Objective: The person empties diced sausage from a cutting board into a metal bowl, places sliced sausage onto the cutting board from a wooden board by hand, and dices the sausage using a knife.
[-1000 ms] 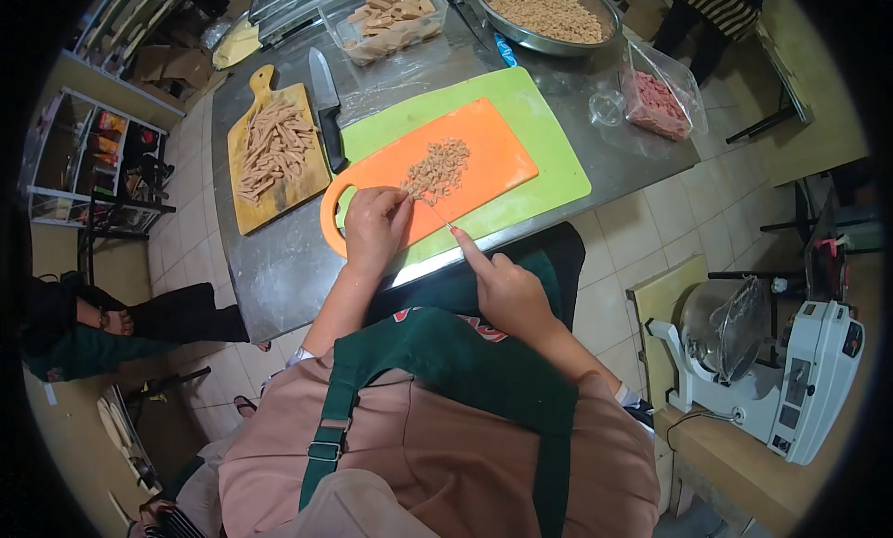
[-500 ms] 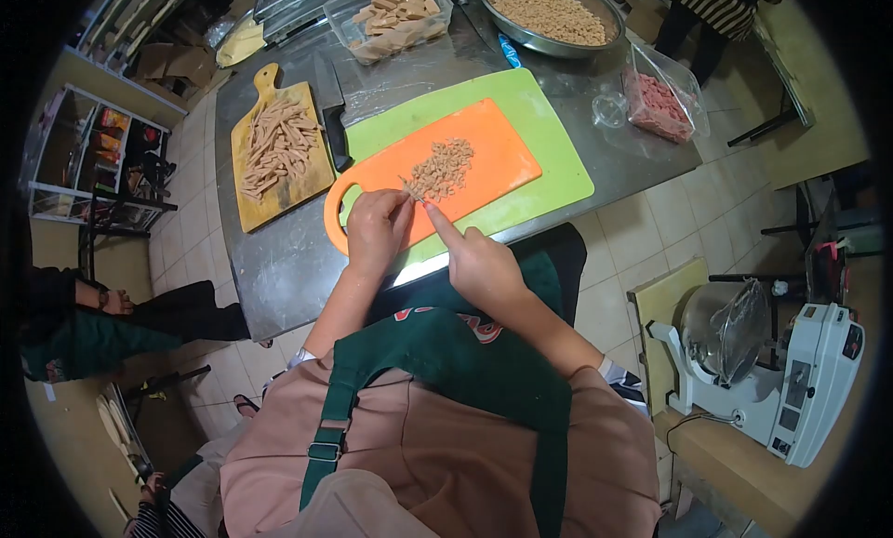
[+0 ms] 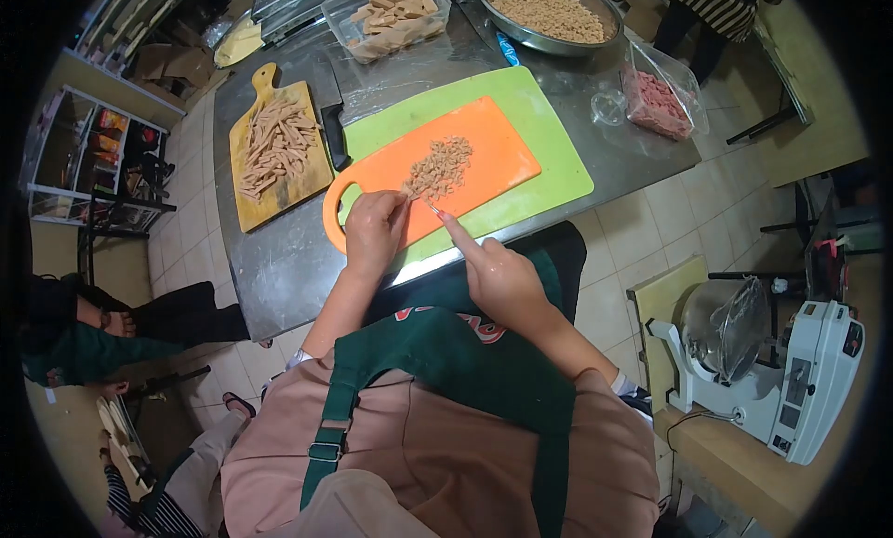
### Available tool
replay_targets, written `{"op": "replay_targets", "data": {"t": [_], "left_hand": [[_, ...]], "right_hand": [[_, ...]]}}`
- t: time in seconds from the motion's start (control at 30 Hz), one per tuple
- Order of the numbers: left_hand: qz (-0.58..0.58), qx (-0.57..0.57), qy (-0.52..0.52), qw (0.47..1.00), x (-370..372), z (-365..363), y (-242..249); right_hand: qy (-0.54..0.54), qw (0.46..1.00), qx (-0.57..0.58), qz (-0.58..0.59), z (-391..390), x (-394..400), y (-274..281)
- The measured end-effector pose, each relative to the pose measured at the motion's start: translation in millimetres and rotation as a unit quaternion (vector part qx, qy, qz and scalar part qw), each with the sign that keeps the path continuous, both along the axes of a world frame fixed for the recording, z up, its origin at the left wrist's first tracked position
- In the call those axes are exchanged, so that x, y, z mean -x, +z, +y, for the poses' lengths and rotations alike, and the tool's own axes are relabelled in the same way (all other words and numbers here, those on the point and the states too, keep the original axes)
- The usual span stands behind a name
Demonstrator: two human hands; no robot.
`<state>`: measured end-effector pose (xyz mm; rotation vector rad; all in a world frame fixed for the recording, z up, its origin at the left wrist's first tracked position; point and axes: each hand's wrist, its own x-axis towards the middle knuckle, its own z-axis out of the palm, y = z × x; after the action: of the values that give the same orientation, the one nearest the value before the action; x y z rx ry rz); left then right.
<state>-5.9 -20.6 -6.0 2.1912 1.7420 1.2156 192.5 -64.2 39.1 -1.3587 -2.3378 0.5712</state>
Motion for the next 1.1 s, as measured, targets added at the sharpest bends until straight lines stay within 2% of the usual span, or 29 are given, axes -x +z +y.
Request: {"op": "replay_targets", "data": {"t": [0.2, 0.33, 0.53, 0.73, 0.9, 1.03, 1.1], "left_hand": [[0.000, -0.003, 0.001, 1.000, 1, 0, -3], [-0.012, 0.004, -0.005, 1.000, 0, -1, 0], [-0.006, 0.016, 0.001, 1.000, 1, -2, 1], [0.006, -0.009, -0.009, 1.000, 4, -2, -4], [0.008, -0.014, -0.009, 1.000, 3, -3, -4], [0.002, -0.008, -0.013, 1.000, 3, -4, -6], [-0.005, 0.002, -0.009, 1.000, 2, -3, -4]], "right_hand": [[0.013, 0.998, 0.021, -0.050, 15, 19, -14], [0.010, 0.999, 0.017, -0.041, 9, 14, -19], [0.009, 0.999, -0.040, -0.030, -12, -11, -14], [0.009, 1.000, -0.013, 0.009, -1, 0, -2], [0.019, 0.999, 0.005, -0.039, 7, 9, -3], [0.021, 0.999, 0.023, -0.044, 13, 15, -13], [0.023, 0.999, 0.030, -0.010, 16, 16, -22]]}}
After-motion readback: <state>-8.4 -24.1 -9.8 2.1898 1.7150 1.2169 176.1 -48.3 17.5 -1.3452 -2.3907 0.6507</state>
